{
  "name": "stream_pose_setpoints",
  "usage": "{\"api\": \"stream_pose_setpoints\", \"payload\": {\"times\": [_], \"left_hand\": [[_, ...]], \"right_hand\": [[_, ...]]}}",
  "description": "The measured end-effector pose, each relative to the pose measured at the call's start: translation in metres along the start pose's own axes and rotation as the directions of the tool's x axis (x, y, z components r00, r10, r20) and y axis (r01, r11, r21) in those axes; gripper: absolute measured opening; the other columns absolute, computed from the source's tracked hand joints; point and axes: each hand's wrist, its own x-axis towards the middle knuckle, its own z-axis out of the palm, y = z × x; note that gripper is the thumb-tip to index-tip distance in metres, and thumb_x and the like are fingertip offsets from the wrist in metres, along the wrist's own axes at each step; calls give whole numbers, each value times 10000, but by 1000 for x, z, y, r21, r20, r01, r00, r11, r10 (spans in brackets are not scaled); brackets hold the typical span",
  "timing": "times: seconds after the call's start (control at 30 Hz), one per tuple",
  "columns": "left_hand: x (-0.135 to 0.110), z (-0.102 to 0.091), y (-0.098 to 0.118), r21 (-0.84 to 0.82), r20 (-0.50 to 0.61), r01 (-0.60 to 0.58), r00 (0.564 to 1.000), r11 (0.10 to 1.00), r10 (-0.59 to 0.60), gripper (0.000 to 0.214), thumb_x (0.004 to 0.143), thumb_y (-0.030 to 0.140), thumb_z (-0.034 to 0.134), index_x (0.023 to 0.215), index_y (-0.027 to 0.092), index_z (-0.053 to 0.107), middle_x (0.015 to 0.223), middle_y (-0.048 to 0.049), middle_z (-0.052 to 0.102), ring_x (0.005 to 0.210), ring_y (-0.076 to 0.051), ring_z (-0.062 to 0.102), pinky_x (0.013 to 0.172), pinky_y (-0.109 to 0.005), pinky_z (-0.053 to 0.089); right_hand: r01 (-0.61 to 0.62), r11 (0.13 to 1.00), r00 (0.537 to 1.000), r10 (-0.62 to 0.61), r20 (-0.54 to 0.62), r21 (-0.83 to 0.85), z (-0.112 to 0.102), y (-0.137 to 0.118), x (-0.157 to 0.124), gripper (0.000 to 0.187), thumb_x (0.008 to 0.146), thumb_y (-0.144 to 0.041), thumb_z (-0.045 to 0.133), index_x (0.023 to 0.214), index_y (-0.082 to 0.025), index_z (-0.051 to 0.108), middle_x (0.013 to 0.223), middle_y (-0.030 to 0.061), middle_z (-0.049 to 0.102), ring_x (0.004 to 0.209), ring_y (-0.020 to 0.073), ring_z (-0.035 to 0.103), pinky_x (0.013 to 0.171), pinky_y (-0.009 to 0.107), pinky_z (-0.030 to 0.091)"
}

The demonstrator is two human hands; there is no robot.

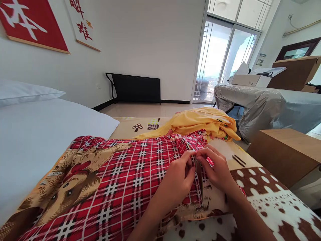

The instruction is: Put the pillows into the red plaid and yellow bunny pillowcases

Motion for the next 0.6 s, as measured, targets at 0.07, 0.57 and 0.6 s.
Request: {"api": "stream_pose_setpoints", "payload": {"times": [0.07, 0.57, 0.6], "left_hand": [[1, 3, -2, 65, -29, 28, 999, 997, -26, 311, 849, 170, 425, 1149, 203, 499, 728, 15, 552, 651, -139, 531, 626, -258, 393], [4, 30, -4, 484, -122, 111, 991, 868, -58, 373, 749, 110, 382, 1106, 182, 457, 983, -79, 629, 906, -239, 603, 748, -348, 441], [4, 30, -4, 488, -114, 108, 992, 866, -60, 376, 750, 112, 379, 1110, 180, 462, 960, -78, 639, 878, -241, 612, 734, -350, 440]], "right_hand": [[-1, 1000, 1000, 1, -4, -4, 0, 0, 0, 110, 896, -146, 471, 812, -194, 523, 747, 6, 534, 692, 126, 492, 625, 240, 398], [-11, 1000, 1000, 11, 21, -30, 7, 7, -1, 113, 900, -148, 445, 852, -195, 536, 792, 21, 550, 739, 143, 507, 676, 259, 417], [-11, 999, 1000, 11, 16, -30, 7, 7, -1, 113, 900, -149, 447, 851, -196, 537, 792, 20, 551, 738, 142, 508, 676, 259, 417]]}}
